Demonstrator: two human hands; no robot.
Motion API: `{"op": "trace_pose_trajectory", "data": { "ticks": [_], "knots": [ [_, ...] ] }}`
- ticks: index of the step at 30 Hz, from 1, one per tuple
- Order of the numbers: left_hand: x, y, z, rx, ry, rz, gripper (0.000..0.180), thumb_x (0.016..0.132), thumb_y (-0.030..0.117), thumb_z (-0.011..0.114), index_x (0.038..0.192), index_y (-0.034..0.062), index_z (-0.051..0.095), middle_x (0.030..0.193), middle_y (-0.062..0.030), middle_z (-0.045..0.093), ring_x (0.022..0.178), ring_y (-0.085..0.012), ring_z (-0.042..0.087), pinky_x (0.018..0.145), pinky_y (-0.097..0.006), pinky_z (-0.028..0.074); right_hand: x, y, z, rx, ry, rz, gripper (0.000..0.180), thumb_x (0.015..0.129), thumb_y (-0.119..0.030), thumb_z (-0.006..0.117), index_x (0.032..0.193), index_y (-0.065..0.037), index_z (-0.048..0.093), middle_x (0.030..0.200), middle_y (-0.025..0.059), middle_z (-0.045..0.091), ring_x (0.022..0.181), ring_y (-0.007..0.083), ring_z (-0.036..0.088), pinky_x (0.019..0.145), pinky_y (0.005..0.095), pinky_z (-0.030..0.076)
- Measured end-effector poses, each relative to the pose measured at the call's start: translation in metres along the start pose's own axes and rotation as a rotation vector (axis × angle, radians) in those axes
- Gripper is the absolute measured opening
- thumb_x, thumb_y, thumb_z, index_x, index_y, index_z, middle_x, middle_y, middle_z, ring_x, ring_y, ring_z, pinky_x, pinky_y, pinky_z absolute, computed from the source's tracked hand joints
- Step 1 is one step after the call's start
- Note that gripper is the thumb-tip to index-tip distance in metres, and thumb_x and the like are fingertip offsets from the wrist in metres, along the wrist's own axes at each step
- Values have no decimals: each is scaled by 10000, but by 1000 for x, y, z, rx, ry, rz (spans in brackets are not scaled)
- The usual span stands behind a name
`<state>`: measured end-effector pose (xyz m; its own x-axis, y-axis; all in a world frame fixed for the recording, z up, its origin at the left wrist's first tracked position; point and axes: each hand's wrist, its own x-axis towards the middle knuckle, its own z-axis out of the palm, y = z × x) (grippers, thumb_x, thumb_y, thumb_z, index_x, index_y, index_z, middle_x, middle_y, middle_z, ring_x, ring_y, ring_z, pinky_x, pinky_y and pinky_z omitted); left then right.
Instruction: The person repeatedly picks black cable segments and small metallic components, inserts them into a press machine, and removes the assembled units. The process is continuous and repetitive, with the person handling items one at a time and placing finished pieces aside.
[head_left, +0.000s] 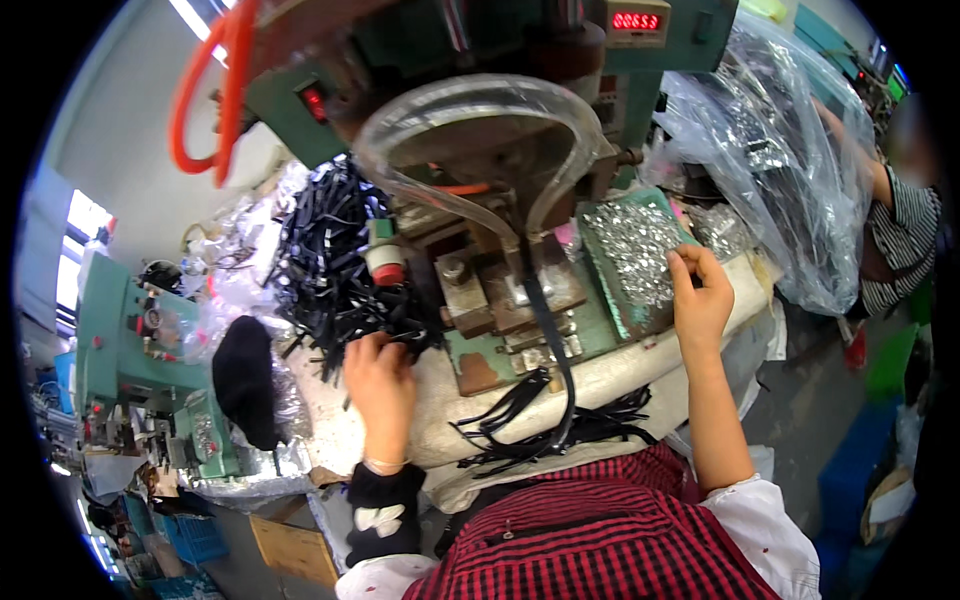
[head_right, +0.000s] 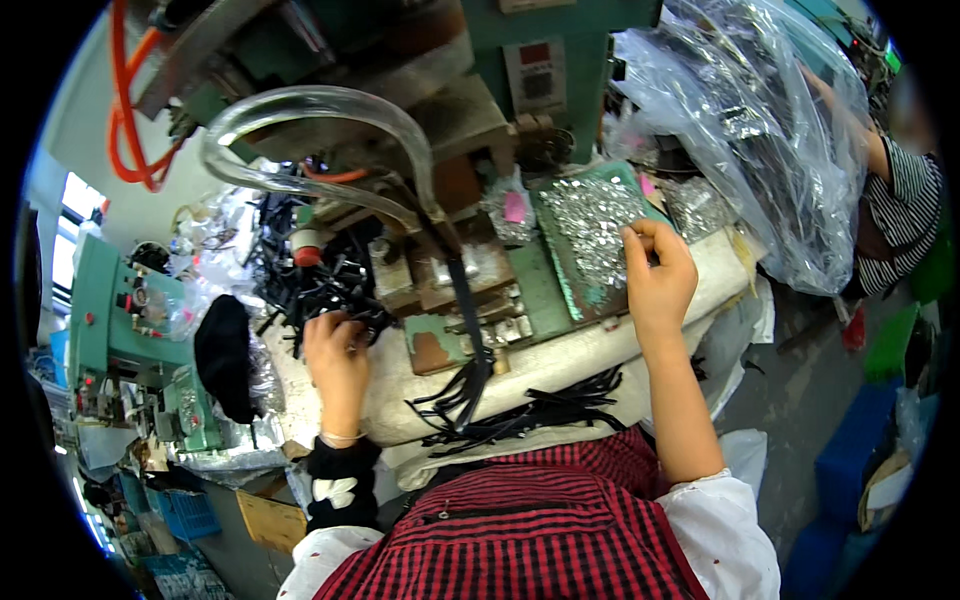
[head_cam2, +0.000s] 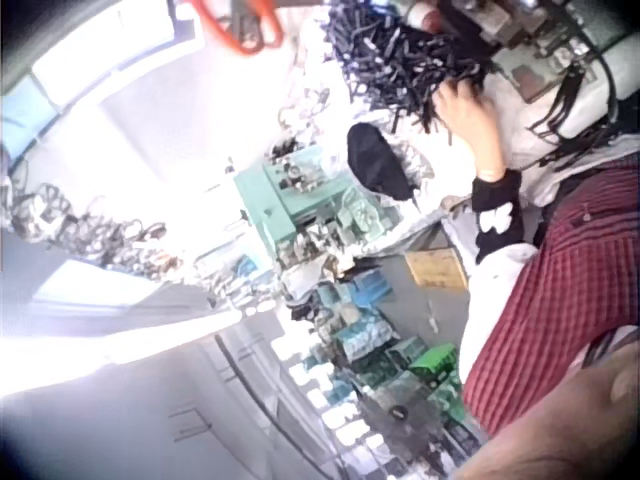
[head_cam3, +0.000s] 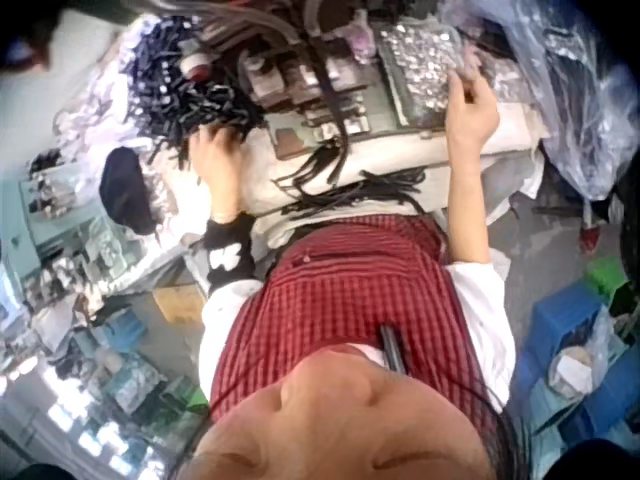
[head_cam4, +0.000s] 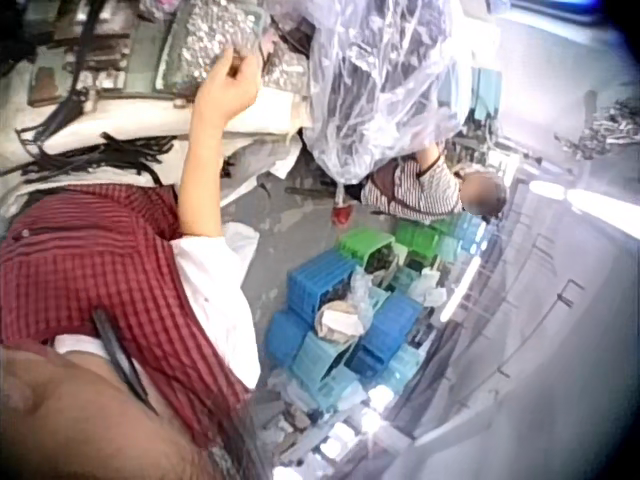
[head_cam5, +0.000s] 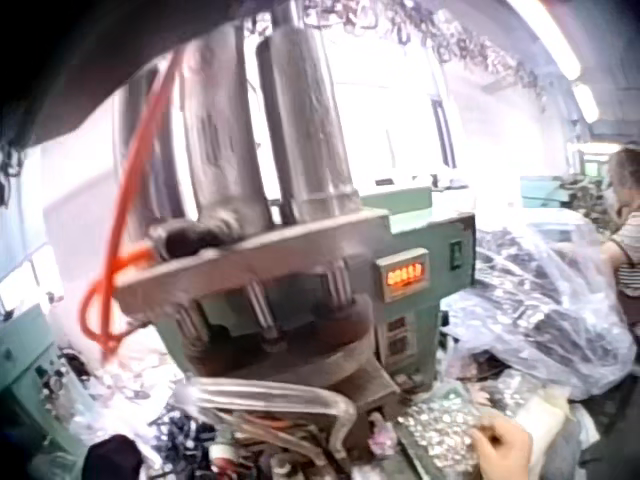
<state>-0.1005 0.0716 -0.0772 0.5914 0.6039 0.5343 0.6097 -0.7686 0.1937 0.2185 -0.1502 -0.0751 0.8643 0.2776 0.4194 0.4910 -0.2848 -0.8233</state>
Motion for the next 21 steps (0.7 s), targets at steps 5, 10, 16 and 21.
{"op": "trace_pose_trajectory", "data": {
  "ticks": [5, 10, 16, 21],
  "knots": [
    [5, 1, -39, -683, -287, -548, 379, 900, 30, 681, 1269, 36, 596, 740, -94, 711, 555, -129, 616, 525, -243, 458, -17, -9, -21, 289, -161, 169, 113, 834, -34, 753, 932, 3, 714, 864, 25, 690, 829, 104, 620, 737, 270, 485],
    [23, 6, -47, -1097, -270, -464, 307, 1016, 28, 505, 1290, -42, 625, 1252, -137, 681, 1130, -167, 641, 925, -271, 512, 9, -95, 7, 352, -355, -312, 139, 816, -35, 729, 955, -25, 721, 908, 93, 708, 912, 234, 654, 834, 331, 495],
    [38, 47, -52, -1033, 8, -418, 238, 978, 45, 599, 1198, -25, 659, 1174, -127, 713, 817, -68, 613, 706, -193, 498, -23, -111, 53, 599, -310, -76, 244, 858, -14, 705, 1091, 15, 641, 940, 121, 705, 900, 187, 695, 817, 291, 522],
    [61, 82, -73, -1060, 283, -267, 266, 1012, 60, 556, 1251, -53, 534, 1233, -237, 664, 1025, -251, 703, 742, -251, 572, -31, -124, 54, 892, -413, 150, 321, 915, 2, 653, 1218, 31, 550, 1014, 85, 718, 925, 91, 637, 841, 246, 497]
  ]
}}
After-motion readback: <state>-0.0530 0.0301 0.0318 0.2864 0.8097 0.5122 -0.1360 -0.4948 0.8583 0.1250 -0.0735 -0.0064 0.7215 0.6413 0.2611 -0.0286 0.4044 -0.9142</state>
